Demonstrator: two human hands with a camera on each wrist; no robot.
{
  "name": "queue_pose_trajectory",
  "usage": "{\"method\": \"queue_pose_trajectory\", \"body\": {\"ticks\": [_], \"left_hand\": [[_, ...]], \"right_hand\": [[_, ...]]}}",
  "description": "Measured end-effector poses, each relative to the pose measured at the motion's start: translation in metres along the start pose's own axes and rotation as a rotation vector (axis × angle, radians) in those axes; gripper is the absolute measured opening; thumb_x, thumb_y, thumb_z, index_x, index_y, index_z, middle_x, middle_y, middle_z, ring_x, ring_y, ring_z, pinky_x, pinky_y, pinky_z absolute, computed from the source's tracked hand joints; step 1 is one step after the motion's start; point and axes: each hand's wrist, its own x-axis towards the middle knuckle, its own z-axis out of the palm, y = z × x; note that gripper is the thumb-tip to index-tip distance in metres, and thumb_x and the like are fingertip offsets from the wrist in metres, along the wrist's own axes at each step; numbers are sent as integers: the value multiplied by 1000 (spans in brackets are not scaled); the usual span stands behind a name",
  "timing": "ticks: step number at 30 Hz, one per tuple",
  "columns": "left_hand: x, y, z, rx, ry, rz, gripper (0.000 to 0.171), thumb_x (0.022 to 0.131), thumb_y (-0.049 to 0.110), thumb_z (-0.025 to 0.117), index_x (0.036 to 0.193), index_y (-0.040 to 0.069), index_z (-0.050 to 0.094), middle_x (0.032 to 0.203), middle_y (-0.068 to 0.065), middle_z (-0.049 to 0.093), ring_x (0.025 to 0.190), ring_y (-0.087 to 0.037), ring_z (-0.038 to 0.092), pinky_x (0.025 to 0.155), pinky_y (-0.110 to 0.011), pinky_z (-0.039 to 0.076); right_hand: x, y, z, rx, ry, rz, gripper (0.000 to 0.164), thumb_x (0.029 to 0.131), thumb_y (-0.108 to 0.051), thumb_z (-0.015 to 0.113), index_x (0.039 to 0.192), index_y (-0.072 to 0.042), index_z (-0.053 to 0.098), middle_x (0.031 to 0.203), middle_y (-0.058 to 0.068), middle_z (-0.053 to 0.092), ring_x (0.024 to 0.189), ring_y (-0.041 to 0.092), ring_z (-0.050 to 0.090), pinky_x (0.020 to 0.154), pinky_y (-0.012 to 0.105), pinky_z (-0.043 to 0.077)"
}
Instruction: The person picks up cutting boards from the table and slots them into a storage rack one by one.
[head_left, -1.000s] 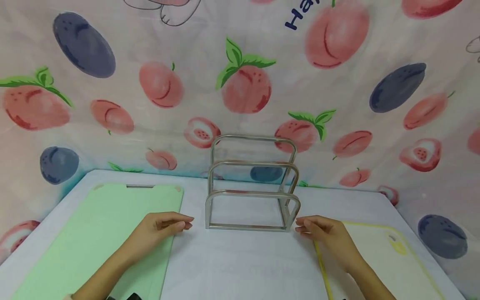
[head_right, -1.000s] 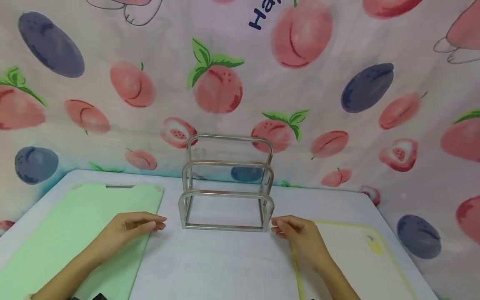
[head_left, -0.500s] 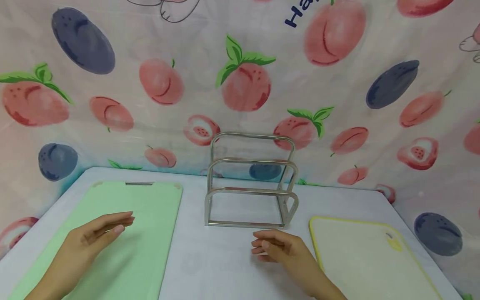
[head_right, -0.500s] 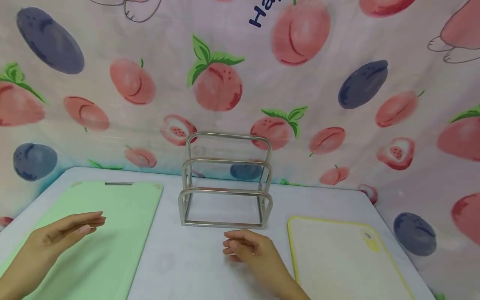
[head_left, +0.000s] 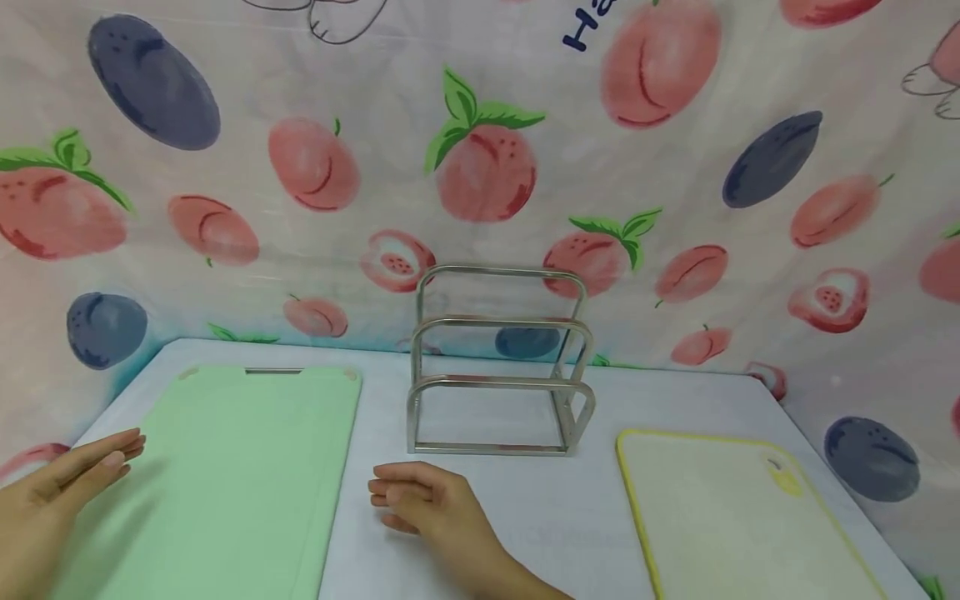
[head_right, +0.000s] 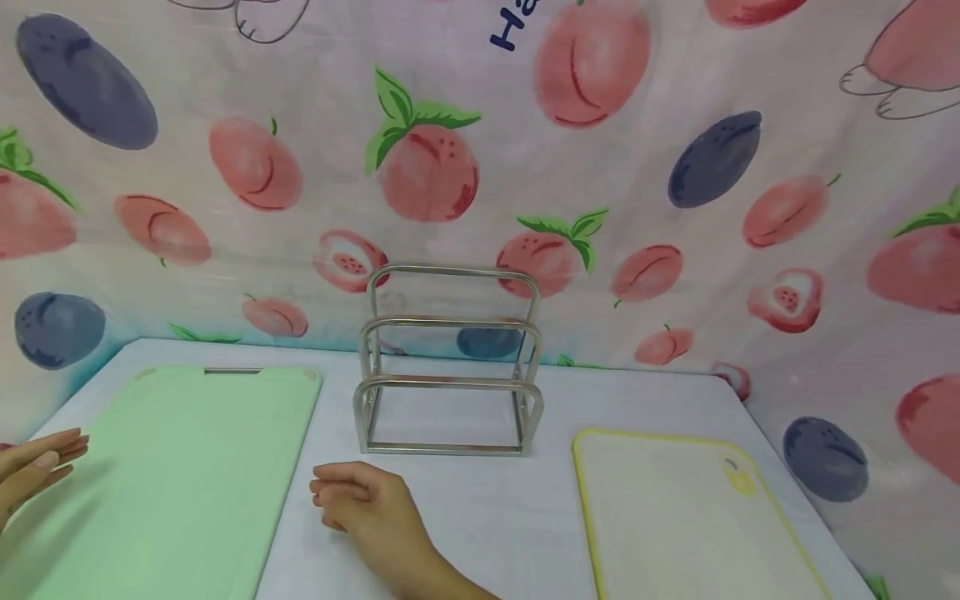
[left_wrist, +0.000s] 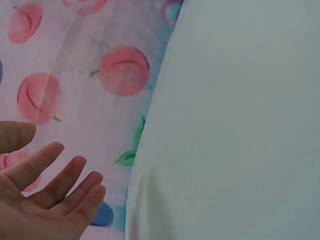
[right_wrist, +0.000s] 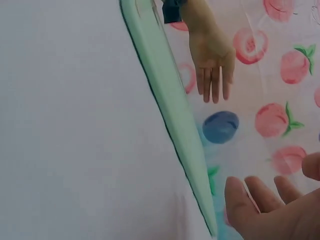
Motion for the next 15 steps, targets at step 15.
{"method": "queue_pose_trajectory", "body": {"ticks": [15], "left_hand": [[-1, -41, -19, -412, 150, -81, 33, 90, -3, 46, 120, 5, 57, 105, 11, 62, 96, 4, 54, 75, -4, 39]], "right_hand": [[27, 30, 54, 19, 307, 29, 27, 85, -11, 56, 112, -9, 59, 112, 6, 58, 102, 19, 54, 83, 33, 45]]}}
